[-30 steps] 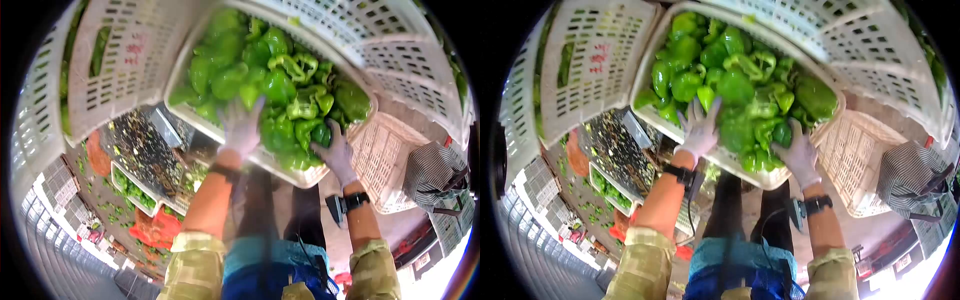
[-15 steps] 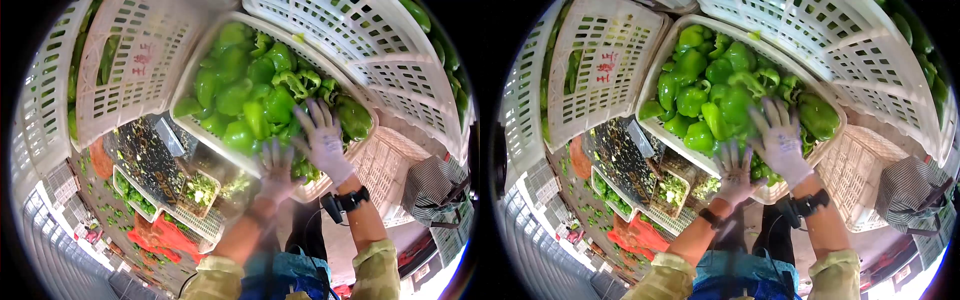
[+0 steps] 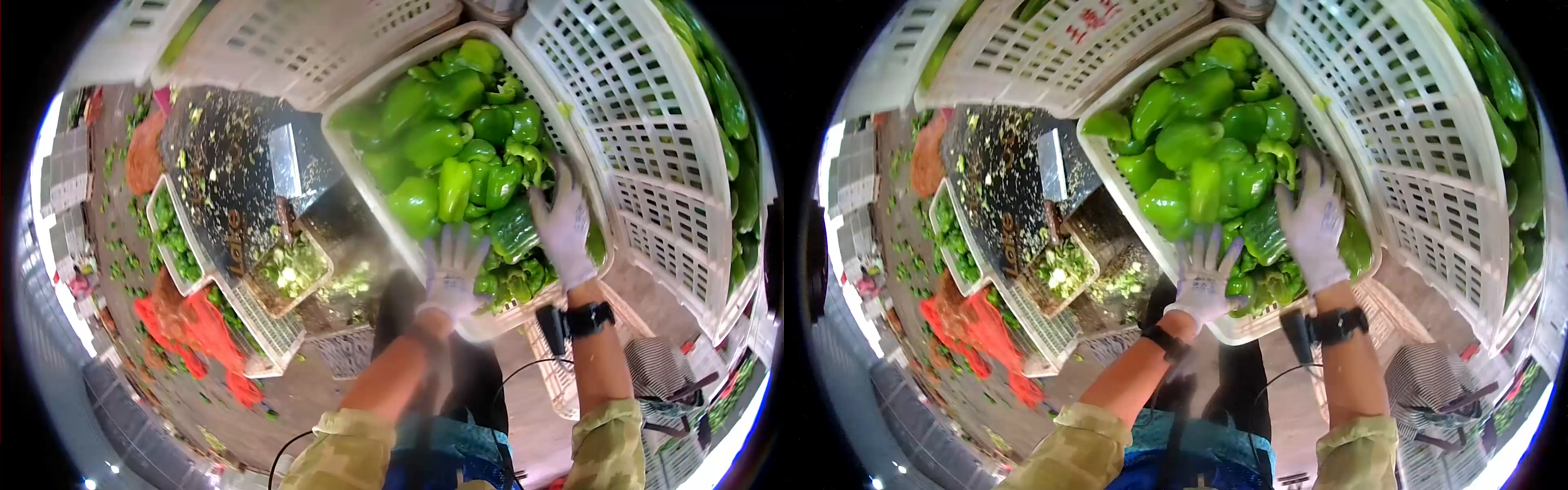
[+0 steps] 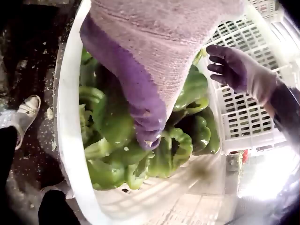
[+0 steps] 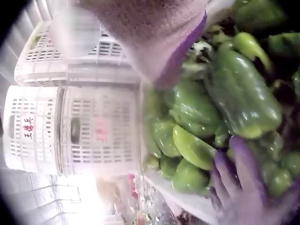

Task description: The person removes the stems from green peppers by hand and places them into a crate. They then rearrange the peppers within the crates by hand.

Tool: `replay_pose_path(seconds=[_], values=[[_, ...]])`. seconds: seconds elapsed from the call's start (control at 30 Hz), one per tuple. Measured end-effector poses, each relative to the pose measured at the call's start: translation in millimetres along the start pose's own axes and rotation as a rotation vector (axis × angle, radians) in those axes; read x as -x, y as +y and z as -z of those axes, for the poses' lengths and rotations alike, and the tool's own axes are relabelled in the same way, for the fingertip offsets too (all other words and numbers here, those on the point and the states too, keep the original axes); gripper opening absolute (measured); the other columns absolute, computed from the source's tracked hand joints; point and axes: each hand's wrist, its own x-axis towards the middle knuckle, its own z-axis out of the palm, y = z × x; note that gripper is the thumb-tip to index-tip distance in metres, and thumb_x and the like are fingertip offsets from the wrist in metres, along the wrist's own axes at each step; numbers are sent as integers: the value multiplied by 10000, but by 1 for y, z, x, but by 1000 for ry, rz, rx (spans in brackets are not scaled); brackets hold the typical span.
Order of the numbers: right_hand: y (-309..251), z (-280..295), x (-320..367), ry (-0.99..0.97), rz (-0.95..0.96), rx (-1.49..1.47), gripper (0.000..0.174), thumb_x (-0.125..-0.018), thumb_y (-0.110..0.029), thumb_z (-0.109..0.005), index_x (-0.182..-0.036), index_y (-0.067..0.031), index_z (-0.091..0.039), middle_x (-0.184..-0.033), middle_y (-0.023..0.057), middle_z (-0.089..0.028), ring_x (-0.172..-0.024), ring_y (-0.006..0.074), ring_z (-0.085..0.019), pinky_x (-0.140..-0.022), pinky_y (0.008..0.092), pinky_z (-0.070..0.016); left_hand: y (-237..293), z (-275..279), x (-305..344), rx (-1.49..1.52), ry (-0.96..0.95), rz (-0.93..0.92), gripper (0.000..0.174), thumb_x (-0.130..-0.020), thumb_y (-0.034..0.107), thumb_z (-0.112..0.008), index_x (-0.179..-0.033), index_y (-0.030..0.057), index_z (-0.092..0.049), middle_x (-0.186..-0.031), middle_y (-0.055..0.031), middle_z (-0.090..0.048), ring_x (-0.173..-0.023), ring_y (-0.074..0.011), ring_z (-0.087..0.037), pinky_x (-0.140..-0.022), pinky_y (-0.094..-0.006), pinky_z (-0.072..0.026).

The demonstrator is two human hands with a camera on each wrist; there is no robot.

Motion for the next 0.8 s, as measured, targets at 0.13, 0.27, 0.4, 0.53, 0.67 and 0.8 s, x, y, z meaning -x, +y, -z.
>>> replay_pose_path(seconds=[0.13,0.27,0.4,0.53,0.67,0.8], values=[[4,-18,-58,-328,-82,264,522,-797,-118,-653,-1287,-19,-499,-1174,241,-602,-1076,374,-597,-931,422,-470,3,-6,10,45,104,29,1021,-734,667,-644,-1536,217,-199,-1584,-191,-102,-1441,-441,-110,-1126,-652,-9],[20,-18,-62,-169,-118,43,416,-782,-92,-653,-1185,-38,-563,-1125,190,-638,-1028,351,-623,-911,408,-485,6,-33,22,97,204,33,968,-761,658,-621,-1529,230,-216,-1570,-180,-158,-1434,-422,-149,-1146,-619,-36],[3,39,-51,86,145,159,418,-791,-46,-643,-1199,-16,-555,-1178,200,-596,-1073,333,-599,-919,431,-485,1,-41,24,68,239,17,925,-777,666,-592,-1517,235,-244,-1560,-162,-193,-1429,-411,-167,-1166,-579,-62],[61,19,-19,-175,485,607,502,-776,-70,-649,-1267,-90,-549,-1249,168,-569,-1142,324,-560,-929,421,-476,2,-44,19,92,264,10,915,-772,643,-613,-1509,223,-268,-1554,-160,-207,-1426,-414,-169,-1167,-582,-59],[22,37,-10,-459,143,377,371,-844,-35,-582,-1212,-76,-597,-1173,175,-627,-1094,370,-590,-962,427,-458,1,-44,23,119,273,7,904,-776,620,-626,-1506,218,-276,-1544,-173,-227,-1426,-427,-163,-1162,-592,-52],[-19,28,-38,-154,414,155,526,-931,-237,-559,-1428,-176,-400,-1428,230,-389,-1279,422,-423,-1047,446,-377,-3,-32,25,116,211,-8,898,-793,612,-619,-1510,206,-261,-1535,-176,-240,-1423,-434,-165,-1161,-584,-59]])
